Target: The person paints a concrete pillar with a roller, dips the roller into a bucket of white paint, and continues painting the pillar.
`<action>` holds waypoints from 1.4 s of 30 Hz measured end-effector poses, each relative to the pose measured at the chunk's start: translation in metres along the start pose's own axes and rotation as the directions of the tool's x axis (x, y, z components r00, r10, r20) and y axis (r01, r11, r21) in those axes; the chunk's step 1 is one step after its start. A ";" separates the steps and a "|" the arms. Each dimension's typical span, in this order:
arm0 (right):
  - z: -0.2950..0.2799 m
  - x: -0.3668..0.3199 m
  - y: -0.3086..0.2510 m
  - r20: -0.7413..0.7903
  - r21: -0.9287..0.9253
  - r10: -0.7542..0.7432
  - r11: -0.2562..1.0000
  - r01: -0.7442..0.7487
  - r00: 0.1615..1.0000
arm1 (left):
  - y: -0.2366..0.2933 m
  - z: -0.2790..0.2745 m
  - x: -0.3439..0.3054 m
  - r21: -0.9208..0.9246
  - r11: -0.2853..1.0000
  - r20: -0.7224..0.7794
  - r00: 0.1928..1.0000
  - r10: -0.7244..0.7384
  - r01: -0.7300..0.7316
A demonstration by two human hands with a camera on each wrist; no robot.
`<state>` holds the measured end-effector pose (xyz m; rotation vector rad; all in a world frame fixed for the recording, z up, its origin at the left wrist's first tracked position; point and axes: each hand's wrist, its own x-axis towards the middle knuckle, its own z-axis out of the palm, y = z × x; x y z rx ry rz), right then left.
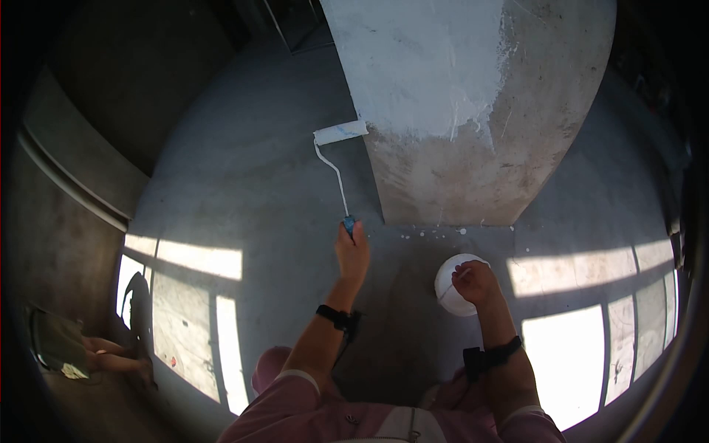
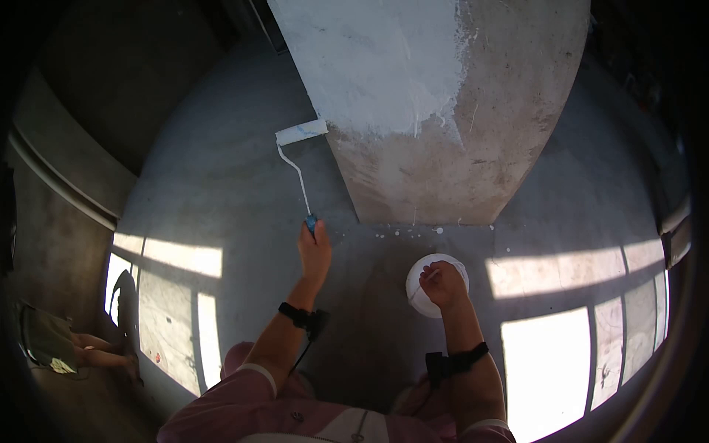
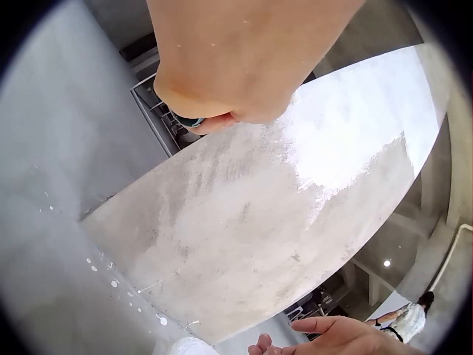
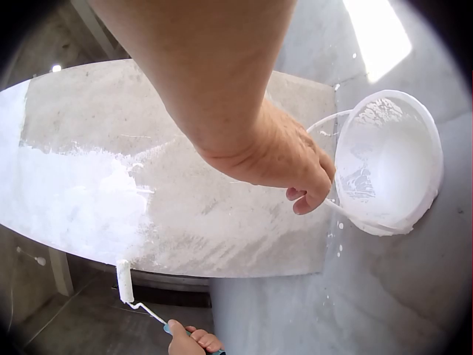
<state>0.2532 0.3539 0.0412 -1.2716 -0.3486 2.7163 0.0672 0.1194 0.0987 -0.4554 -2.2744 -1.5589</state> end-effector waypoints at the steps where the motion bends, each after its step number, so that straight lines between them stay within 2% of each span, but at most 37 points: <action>1: 0.000 -0.001 0.000 -0.005 0.005 0.013 1.000 -0.013 1.000 | -0.004 0.001 0.001 -0.001 1.000 0.001 1.000 -0.002 0.002; 3: -0.003 0.001 0.000 0.013 -0.016 0.011 1.000 -0.010 1.000 | -0.011 0.003 0.004 0.065 0.995 -0.046 0.995 0.085 -0.082; 5: -0.004 -0.001 0.001 0.034 -0.036 0.008 0.999 -0.007 0.999 | 0.007 -0.005 0.012 0.073 0.996 -0.024 0.998 0.060 -0.058; 7: 0.003 -0.010 0.003 0.040 -0.051 -0.059 0.997 0.061 0.997 | 0.017 -0.010 0.019 0.081 0.996 0.001 0.999 0.037 -0.037; 9: 0.005 -0.011 0.002 0.030 -0.045 -0.040 0.998 0.042 0.999 | 0.017 -0.014 0.022 0.112 0.994 0.063 0.998 -0.013 0.006; 13: -0.002 0.000 -0.001 0.018 -0.024 0.005 1.000 -0.004 1.000 | 0.000 -0.003 0.006 0.128 0.991 0.067 0.997 0.026 -0.034; 15: -0.005 0.005 0.000 0.020 -0.018 0.006 1.000 -0.006 1.000 | 0.003 -0.002 0.002 0.100 0.994 0.072 0.996 -0.050 0.042; 19: -0.001 -0.006 0.000 -0.008 -0.076 -0.017 0.997 0.016 1.000 | 0.019 -0.004 0.014 0.085 0.995 0.049 0.997 -0.054 0.050; 22: 0.002 -0.011 0.001 -0.019 -0.054 -0.027 0.998 0.026 0.999 | 0.020 -0.007 0.021 0.082 0.996 -0.024 0.999 0.026 -0.024; 24: 0.004 -0.013 0.002 -0.015 -0.037 -0.032 0.999 0.032 0.999 | 0.019 -0.011 0.020 0.167 0.986 0.080 0.997 -0.013 0.000; 30: 0.005 -0.010 0.002 -0.022 -0.036 -0.020 0.999 0.019 1.000 | 0.006 -0.001 -0.008 0.128 0.991 0.069 0.997 0.020 -0.028; 33: 0.002 -0.008 0.001 -0.034 -0.032 -0.020 0.999 0.018 0.999 | 0.012 0.000 0.005 0.113 0.987 -0.010 0.994 0.112 -0.110; 37: -0.001 -0.001 0.002 -0.055 -0.018 -0.034 0.999 0.033 0.998 | 0.046 -0.010 0.043 0.069 0.991 -0.009 0.993 0.119 -0.118; 39: 0.000 -0.002 0.002 -0.056 -0.004 -0.029 1.000 0.029 0.998 | 0.059 -0.013 0.053 0.024 1.000 0.105 0.994 -0.023 0.020; 42: 0.000 0.000 0.001 -0.055 0.003 -0.022 1.000 0.023 0.998 | 0.053 -0.006 0.040 0.136 0.990 0.110 0.994 0.006 -0.021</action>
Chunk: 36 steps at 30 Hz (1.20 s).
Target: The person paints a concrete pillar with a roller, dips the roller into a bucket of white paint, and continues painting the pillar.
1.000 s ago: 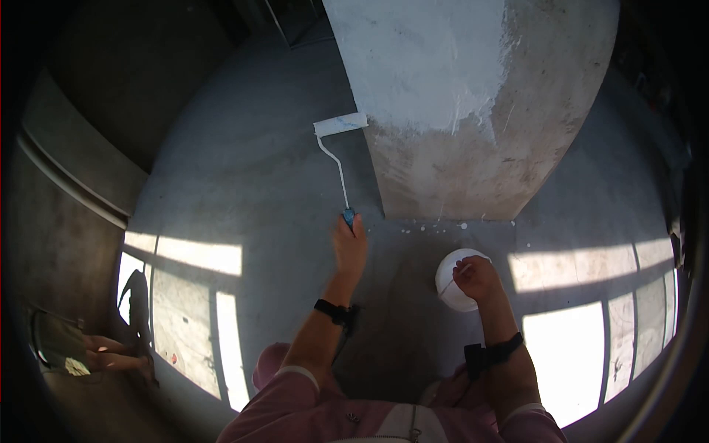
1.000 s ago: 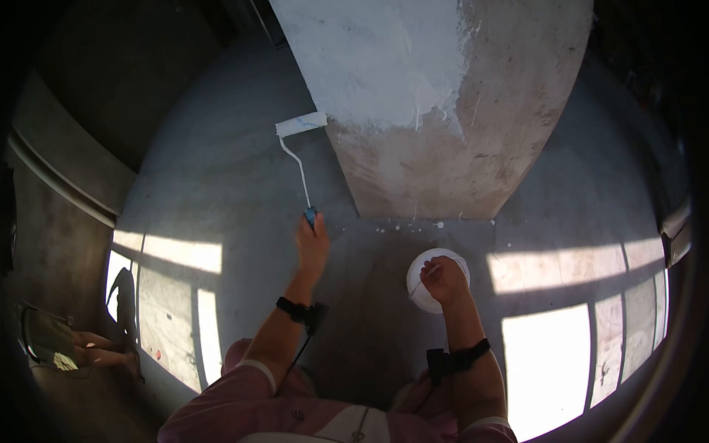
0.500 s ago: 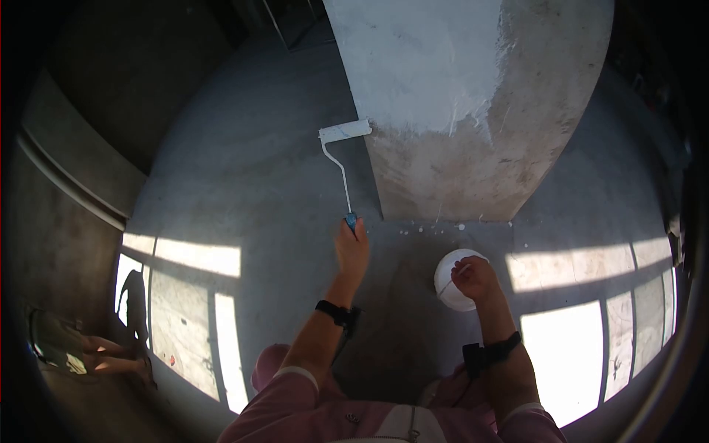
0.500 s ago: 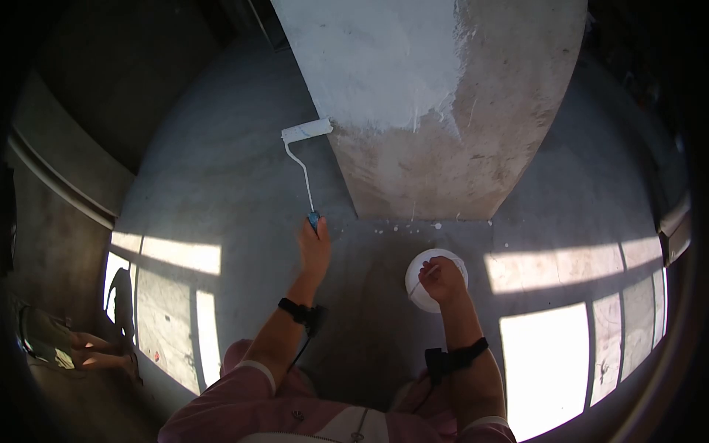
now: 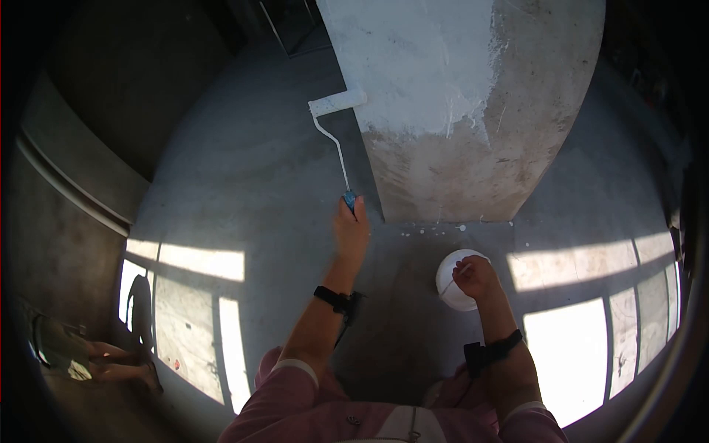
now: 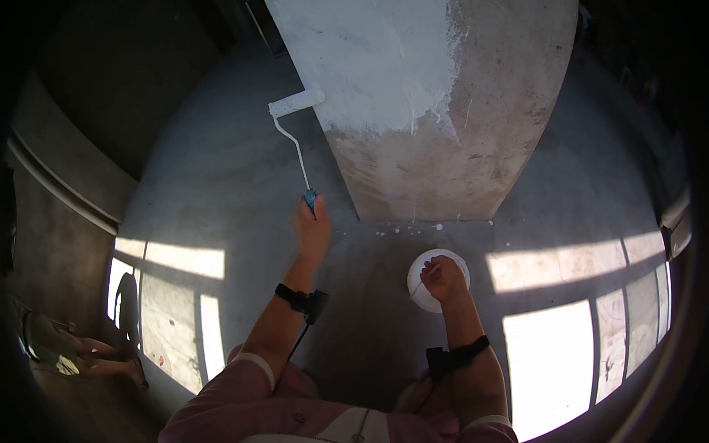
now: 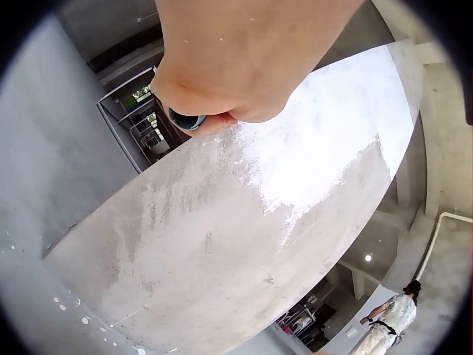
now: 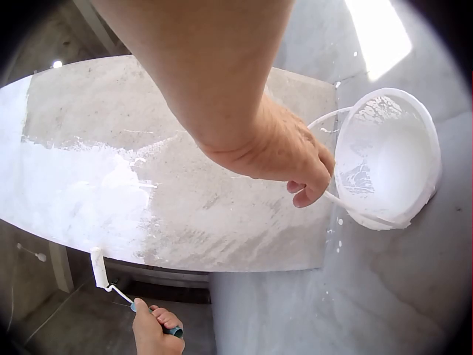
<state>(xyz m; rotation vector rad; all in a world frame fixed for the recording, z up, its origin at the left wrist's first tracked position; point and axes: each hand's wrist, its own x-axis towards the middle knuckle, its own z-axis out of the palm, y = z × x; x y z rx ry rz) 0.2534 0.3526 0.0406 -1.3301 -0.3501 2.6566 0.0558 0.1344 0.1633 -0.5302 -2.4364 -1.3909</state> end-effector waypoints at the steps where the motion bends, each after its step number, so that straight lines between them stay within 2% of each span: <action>1: -0.001 0.001 0.000 0.002 -0.006 0.004 1.000 -0.004 1.000 | -0.007 0.005 -0.009 -0.001 1.000 0.000 1.000 0.001 -0.001; 5: -0.003 0.001 -0.002 0.005 -0.003 0.022 1.000 -0.022 1.000 | -0.058 0.035 -0.051 -0.041 0.999 0.045 0.999 -0.008 0.010; 7: 0.001 -0.006 -0.001 -0.005 -0.030 -0.004 1.000 0.004 1.000 | -0.056 0.035 -0.055 -0.025 1.000 0.045 0.999 -0.003 0.004; 9: 0.004 -0.010 0.000 -0.001 -0.025 -0.019 1.000 0.019 1.000 | -0.049 0.034 -0.051 -0.017 0.997 -0.053 0.996 0.071 -0.072; 10: 0.004 -0.010 0.000 0.006 -0.022 -0.034 0.999 0.035 0.999 | -0.035 0.028 -0.043 -0.015 0.997 -0.051 0.996 0.070 -0.071; 12: 0.003 -0.010 0.000 0.019 -0.020 -0.030 0.999 0.030 0.999 | -0.012 0.016 -0.022 -0.110 0.993 0.065 0.997 -0.039 0.046; 15: 0.006 -0.013 0.001 0.022 -0.012 -0.036 0.999 0.037 0.999 | -0.005 0.014 -0.012 -0.078 0.996 0.056 0.998 -0.041 0.046; 19: 0.007 -0.011 0.001 -0.017 0.003 -0.043 0.999 0.043 0.999 | -0.049 0.031 -0.040 -0.042 0.999 0.085 0.996 0.023 -0.019; 22: 0.001 -0.004 -0.002 -0.007 0.014 0.002 1.000 -0.002 1.000 | -0.059 0.041 -0.057 -0.041 0.999 0.085 0.996 -0.020 0.024; 23: -0.003 0.001 -0.003 -0.010 0.016 0.000 1.000 0.000 1.000 | -0.060 0.045 -0.056 -0.047 0.999 0.024 0.999 0.027 -0.026; 24: -0.009 0.008 -0.004 0.064 0.037 0.006 0.999 -0.009 0.998 | -0.060 0.047 -0.055 -0.048 0.996 -0.036 0.997 0.071 -0.073; 25: -0.012 0.008 -0.001 0.136 0.057 0.013 0.998 -0.021 0.991 | -0.056 0.045 -0.050 -0.045 0.997 -0.030 0.997 0.066 -0.068; 27: -0.010 0.001 -0.001 0.095 0.069 0.010 0.997 -0.017 0.995 | -0.051 0.040 -0.032 -0.213 0.977 0.046 0.999 -0.021 0.030; 28: -0.005 -0.005 -0.001 0.060 0.077 0.003 0.997 -0.008 0.998 | -0.053 0.039 -0.028 -0.211 0.977 0.053 0.998 -0.019 0.030; 30: -0.001 -0.009 -0.002 0.027 0.048 0.000 0.999 -0.001 1.000 | -0.051 0.038 -0.021 -0.218 0.967 0.114 0.988 -0.106 0.129; 31: 0.001 -0.010 -0.002 0.000 0.013 -0.004 1.000 0.004 1.000 | -0.048 0.035 -0.025 -0.217 0.968 0.116 0.988 -0.102 0.125; 33: 0.002 -0.007 -0.001 -0.007 0.033 -0.012 0.999 0.012 1.000 | -0.043 0.026 -0.041 -0.009 1.000 0.144 0.989 -0.014 0.016; 34: 0.002 -0.007 0.000 -0.020 0.048 -0.018 0.999 0.019 1.000 | -0.052 0.029 -0.046 -0.007 1.000 0.145 0.989 -0.010 0.011; 36: 0.002 -0.005 0.000 -0.022 0.044 -0.017 0.999 0.018 1.000 | -0.061 0.035 -0.051 -0.081 0.987 0.185 0.975 -0.121 0.138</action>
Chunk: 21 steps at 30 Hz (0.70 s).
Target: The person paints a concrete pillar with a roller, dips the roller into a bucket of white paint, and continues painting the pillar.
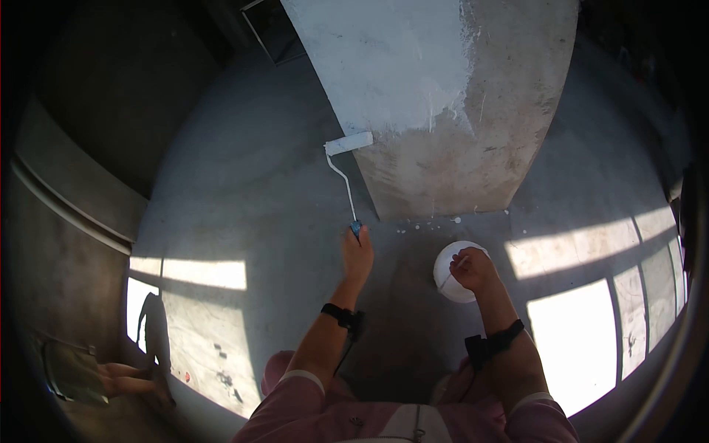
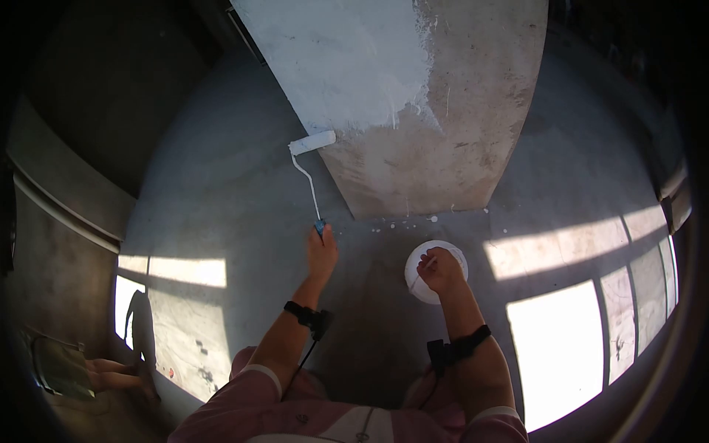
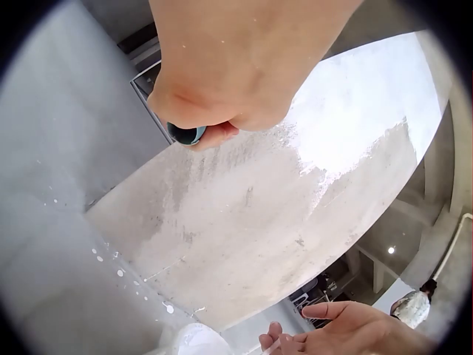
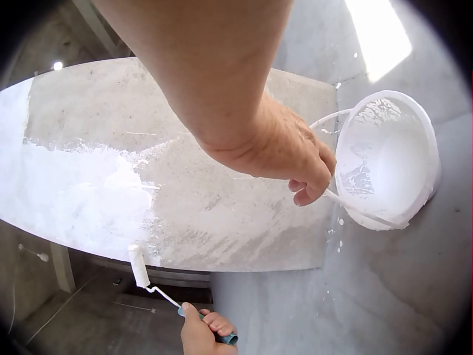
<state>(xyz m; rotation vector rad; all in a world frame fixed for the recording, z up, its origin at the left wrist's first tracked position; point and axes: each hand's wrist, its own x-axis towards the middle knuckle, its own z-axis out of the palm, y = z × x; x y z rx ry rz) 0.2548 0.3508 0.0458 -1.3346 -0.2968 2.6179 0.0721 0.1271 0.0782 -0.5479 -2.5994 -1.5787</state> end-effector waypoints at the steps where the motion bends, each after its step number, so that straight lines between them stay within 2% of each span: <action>1: -0.001 0.001 0.000 -0.006 -0.006 0.001 1.000 -0.001 1.000 | 0.002 -0.001 0.001 0.000 1.000 0.001 1.000 -0.003 0.003; 3: -0.005 0.002 0.000 0.027 0.007 0.007 1.000 -0.007 1.000 | 0.009 -0.003 0.007 -0.049 0.990 -0.064 0.989 0.131 -0.134; 5: -0.004 0.003 0.000 0.065 0.024 0.009 1.000 -0.010 0.998 | 0.012 -0.004 0.017 -0.082 0.993 -0.058 0.995 0.083 -0.088; 7: 0.001 -0.003 -0.001 -0.019 -0.005 0.003 1.000 -0.003 1.000 | 0.013 -0.006 0.018 -0.116 0.992 -0.052 0.998 0.040 -0.046; 10: 0.002 -0.001 0.000 -0.035 -0.012 -0.001 1.000 0.001 0.999 | 0.001 -0.003 0.006 -0.024 0.999 -0.015 0.999 0.044 -0.044; 11: 0.002 -0.001 0.000 -0.033 -0.011 -0.002 1.000 0.001 0.999 | -0.016 0.007 0.002 0.087 0.987 -0.096 0.985 0.145 -0.137; 12: 0.003 -0.003 0.000 -0.032 -0.014 -0.015 1.000 0.015 0.999 | -0.011 0.008 0.000 0.203 0.955 -0.164 0.954 0.250 -0.215; 13: 0.003 -0.004 0.001 -0.033 -0.019 -0.028 0.999 0.028 0.999 | -0.007 0.007 0.001 0.203 0.955 -0.164 0.954 0.249 -0.214; 15: -0.002 0.001 0.000 0.011 -0.024 -0.023 0.999 0.023 1.000 | 0.008 0.004 0.002 0.013 0.984 -0.136 0.974 0.180 -0.180; 16: -0.004 0.001 0.001 0.060 -0.029 -0.019 0.999 0.021 0.998 | 0.011 0.002 0.006 0.014 0.985 -0.134 0.976 0.174 -0.174; 18: -0.002 -0.002 0.000 0.029 -0.033 -0.016 0.999 0.017 0.999 | 0.015 -0.001 0.016 -0.145 0.988 -0.059 0.997 0.042 -0.050; 19: -0.001 -0.004 0.000 0.001 -0.034 -0.014 0.999 0.015 1.000 | 0.014 -0.003 0.016 -0.145 0.988 -0.060 0.997 0.042 -0.050; 21: -0.001 -0.003 -0.001 0.003 -0.044 -0.012 0.999 0.012 1.000 | 0.015 -0.006 0.018 -0.151 0.987 -0.025 0.998 -0.065 0.060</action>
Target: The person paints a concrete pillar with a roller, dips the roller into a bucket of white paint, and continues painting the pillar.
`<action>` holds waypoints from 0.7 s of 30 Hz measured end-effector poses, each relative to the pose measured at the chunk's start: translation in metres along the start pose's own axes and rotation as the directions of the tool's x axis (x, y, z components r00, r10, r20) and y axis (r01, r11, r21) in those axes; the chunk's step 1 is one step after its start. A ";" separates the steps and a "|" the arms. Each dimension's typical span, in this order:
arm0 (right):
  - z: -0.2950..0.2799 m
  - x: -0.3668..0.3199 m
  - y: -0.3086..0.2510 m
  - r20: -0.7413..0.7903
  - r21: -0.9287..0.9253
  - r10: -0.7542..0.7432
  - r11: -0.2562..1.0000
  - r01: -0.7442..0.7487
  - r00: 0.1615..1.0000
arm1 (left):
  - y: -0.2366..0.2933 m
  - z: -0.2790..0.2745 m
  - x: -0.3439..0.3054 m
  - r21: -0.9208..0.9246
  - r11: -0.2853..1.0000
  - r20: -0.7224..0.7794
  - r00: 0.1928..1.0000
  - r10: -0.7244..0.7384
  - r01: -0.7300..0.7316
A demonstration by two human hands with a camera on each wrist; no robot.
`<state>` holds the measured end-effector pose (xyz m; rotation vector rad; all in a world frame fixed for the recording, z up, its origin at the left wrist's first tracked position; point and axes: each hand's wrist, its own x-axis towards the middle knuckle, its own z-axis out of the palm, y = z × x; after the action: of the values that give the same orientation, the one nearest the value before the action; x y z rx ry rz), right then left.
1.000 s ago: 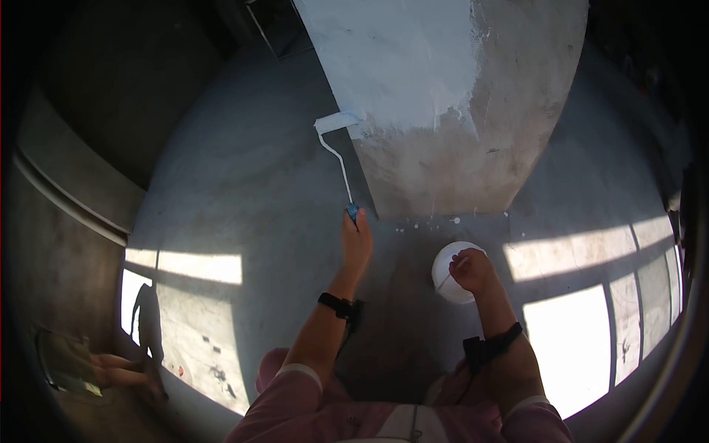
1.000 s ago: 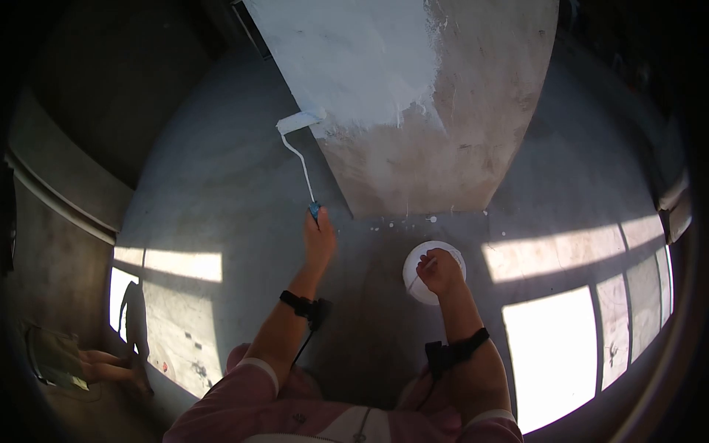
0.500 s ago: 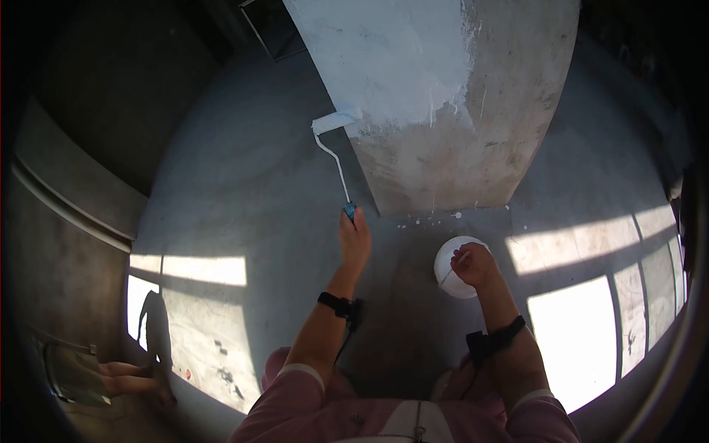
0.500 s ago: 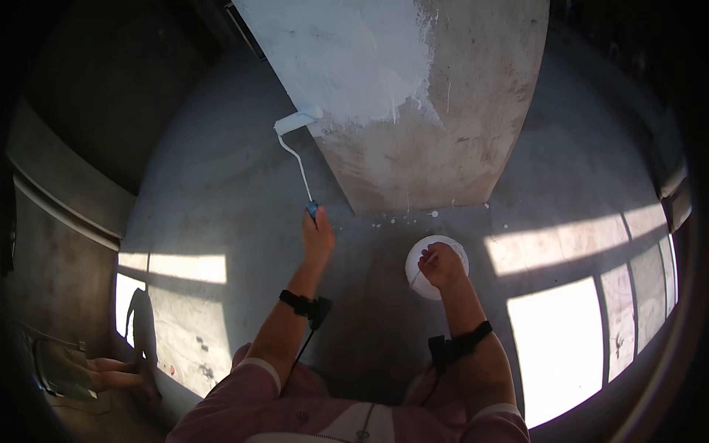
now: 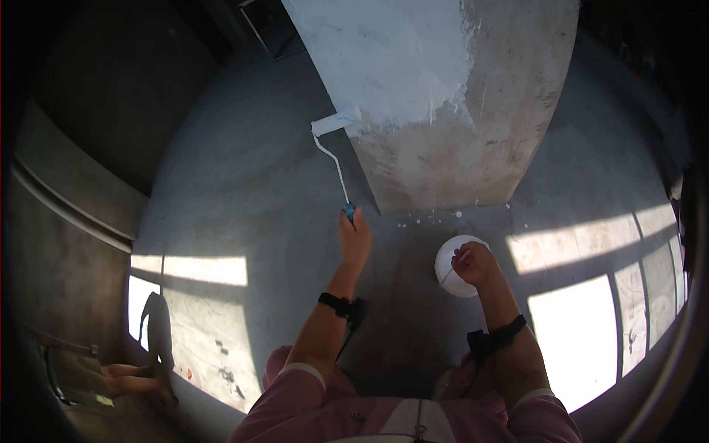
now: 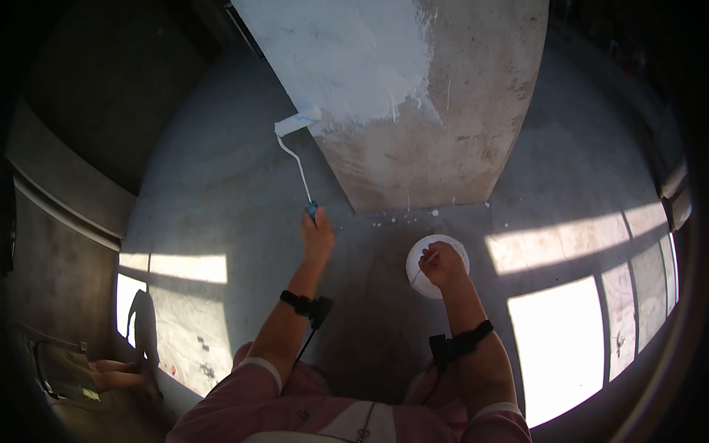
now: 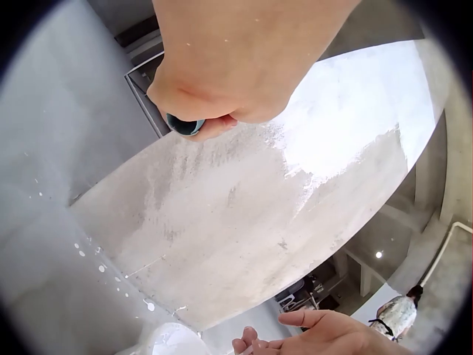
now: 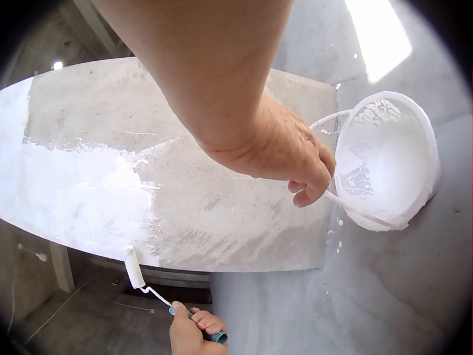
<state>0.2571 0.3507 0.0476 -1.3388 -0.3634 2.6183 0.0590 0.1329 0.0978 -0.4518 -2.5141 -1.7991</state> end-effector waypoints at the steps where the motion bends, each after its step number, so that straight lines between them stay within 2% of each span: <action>1: 0.001 0.001 -0.001 0.001 -0.008 0.002 1.000 -0.002 1.000 | 0.001 -0.001 -0.002 0.000 1.000 0.001 1.000 0.005 -0.005; 3: 0.003 -0.001 -0.001 -0.017 0.001 0.007 1.000 -0.007 1.000 | 0.001 -0.003 -0.017 0.241 0.952 -0.016 0.981 0.196 -0.186; 6: 0.004 0.000 -0.001 -0.044 0.014 0.016 1.000 -0.015 0.999 | -0.017 0.005 -0.028 0.308 0.927 -0.030 0.972 0.233 -0.213; 9: 0.002 0.003 0.000 -0.028 -0.002 -0.002 1.000 0.002 1.000 | -0.003 0.006 -0.024 0.255 0.920 -0.096 0.939 0.330 -0.297; 12: -0.004 0.010 0.001 0.004 -0.004 -0.015 1.000 0.015 1.000 | 0.034 -0.006 0.002 0.210 0.916 -0.079 0.928 0.363 -0.341; 16: -0.008 0.020 0.002 0.059 0.040 -0.002 0.999 0.000 0.998 | 0.088 -0.016 0.035 0.096 0.948 -0.067 0.949 0.309 -0.302; 18: -0.005 0.017 0.000 0.036 0.053 0.018 0.998 -0.020 0.999 | 0.107 -0.019 0.039 -0.121 0.980 0.007 0.987 0.159 -0.157; 19: -0.002 0.015 0.000 0.011 0.065 0.039 0.997 -0.039 0.999 | 0.111 -0.018 0.037 -0.120 0.980 0.005 0.987 0.161 -0.159; 21: -0.004 0.020 0.001 0.032 0.066 0.030 0.997 -0.032 0.999 | 0.115 -0.010 0.029 0.051 0.980 -0.006 0.982 0.191 -0.190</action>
<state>0.2484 0.3558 0.0301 -1.2940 -0.2599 2.6546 0.0578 0.1638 0.2125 -0.6537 -2.4080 -1.6617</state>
